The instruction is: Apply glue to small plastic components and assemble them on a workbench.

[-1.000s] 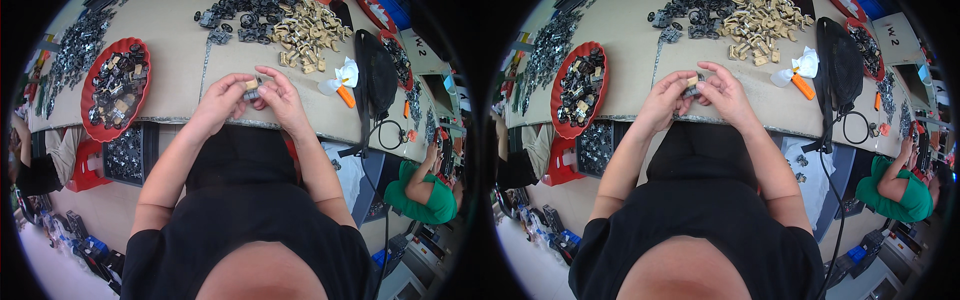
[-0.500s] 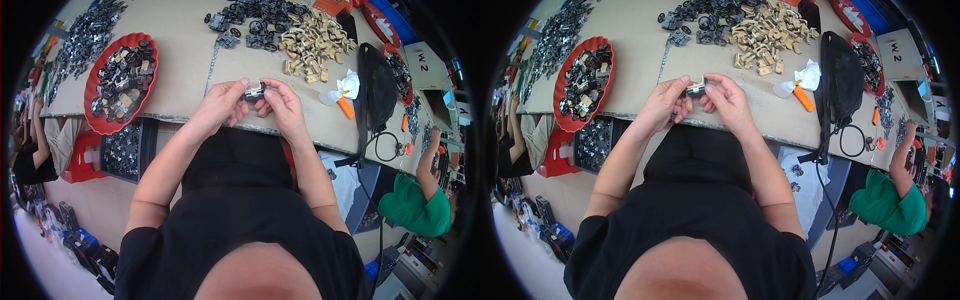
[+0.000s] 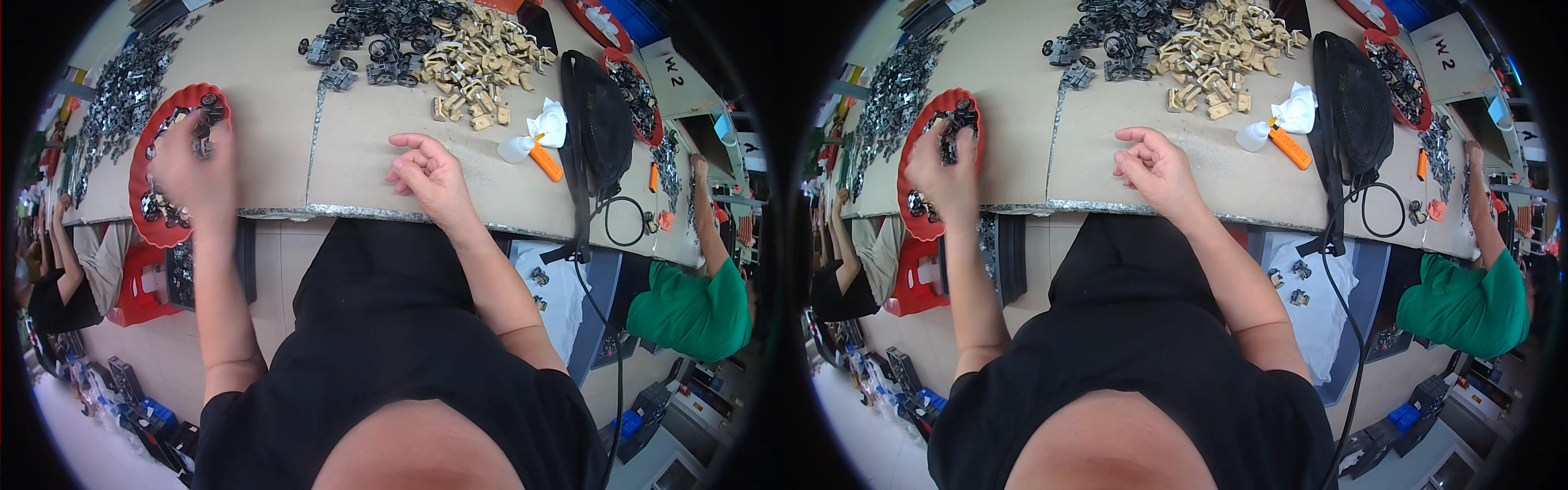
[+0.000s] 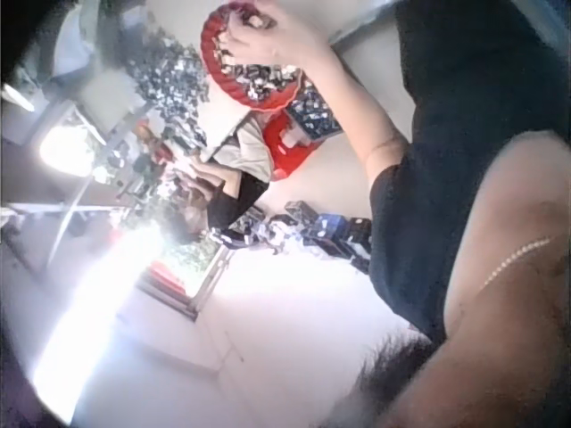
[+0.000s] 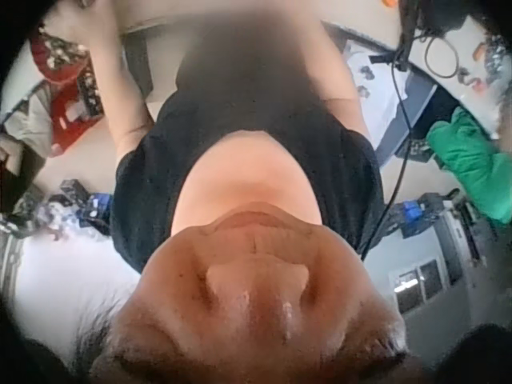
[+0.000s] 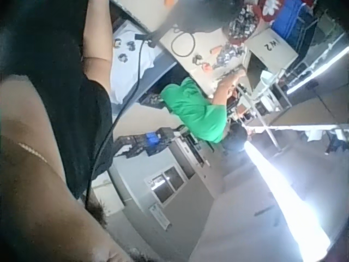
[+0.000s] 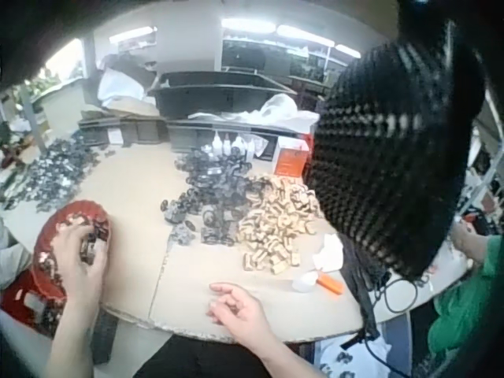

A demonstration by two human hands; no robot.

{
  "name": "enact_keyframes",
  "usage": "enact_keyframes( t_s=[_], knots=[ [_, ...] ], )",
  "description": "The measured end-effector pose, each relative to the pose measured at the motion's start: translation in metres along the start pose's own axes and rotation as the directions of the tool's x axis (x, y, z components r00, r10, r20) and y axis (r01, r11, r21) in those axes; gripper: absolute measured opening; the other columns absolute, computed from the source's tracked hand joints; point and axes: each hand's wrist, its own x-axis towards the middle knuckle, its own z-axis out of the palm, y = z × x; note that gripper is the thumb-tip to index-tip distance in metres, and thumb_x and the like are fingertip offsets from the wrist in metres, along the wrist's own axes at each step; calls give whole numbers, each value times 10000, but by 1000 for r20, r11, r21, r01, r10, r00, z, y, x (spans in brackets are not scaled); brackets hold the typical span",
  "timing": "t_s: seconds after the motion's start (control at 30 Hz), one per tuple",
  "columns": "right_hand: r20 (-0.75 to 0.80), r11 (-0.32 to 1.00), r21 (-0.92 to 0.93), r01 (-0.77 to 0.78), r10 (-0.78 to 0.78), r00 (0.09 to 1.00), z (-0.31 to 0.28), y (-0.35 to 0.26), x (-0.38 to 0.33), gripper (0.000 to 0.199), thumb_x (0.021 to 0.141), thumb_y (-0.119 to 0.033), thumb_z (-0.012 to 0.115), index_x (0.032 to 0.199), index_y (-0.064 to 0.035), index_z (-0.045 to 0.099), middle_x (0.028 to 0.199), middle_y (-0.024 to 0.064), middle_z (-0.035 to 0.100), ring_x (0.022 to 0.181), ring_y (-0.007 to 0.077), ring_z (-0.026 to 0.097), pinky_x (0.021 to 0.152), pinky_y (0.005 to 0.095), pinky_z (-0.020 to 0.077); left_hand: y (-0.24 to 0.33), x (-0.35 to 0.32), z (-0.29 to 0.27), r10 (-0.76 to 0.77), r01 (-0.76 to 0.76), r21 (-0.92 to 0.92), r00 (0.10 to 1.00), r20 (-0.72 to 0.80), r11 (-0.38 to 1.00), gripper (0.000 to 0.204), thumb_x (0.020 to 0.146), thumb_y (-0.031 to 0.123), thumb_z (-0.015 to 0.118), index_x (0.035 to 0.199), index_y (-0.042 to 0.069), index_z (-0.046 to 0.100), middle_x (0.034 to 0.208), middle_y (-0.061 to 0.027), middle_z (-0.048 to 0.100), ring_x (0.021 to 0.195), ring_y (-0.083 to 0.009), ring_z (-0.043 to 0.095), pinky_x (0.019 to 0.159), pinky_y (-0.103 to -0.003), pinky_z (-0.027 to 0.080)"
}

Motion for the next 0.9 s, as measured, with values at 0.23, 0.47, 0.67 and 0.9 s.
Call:
enact_keyframes(
  t_s=[0.23,0.47,0.67,0.9],
  knots=[
    [-412,935,-66,348,-343,844,-9,8,-26,221,858,-44,535,1057,-16,444,835,41,522,724,58,492,611,188,415,116,-25,109,386,-87,-629,850,357,773,292,750,11,583,1040,42,581,1043,-106,589,968,-285,527,853,-355,428],
    [-536,719,-676,159,-629,563,-89,-10,-35,404,761,-16,642,1088,-9,404,1017,107,495,889,154,493,777,282,413,126,-15,134,535,-128,-657,704,468,743,278,748,32,588,1024,61,569,995,-102,595,955,-287,514,836,-369,434],
    [-481,733,-680,27,-473,738,-104,-5,-20,416,795,-102,635,1127,34,424,1078,163,542,967,242,542,845,334,421,126,-18,138,565,-204,-667,730,384,717,181,754,51,619,926,36,564,879,-77,591,871,-252,526,766,-337,444],
    [-448,754,-634,174,-541,712,-93,-6,-19,340,870,-122,556,1143,42,438,1008,115,566,887,190,567,793,289,446,116,-19,138,563,-143,-702,715,414,697,154,748,50,642,874,25,557,872,-85,578,813,-231,536,732,-308,455]
  ],
)
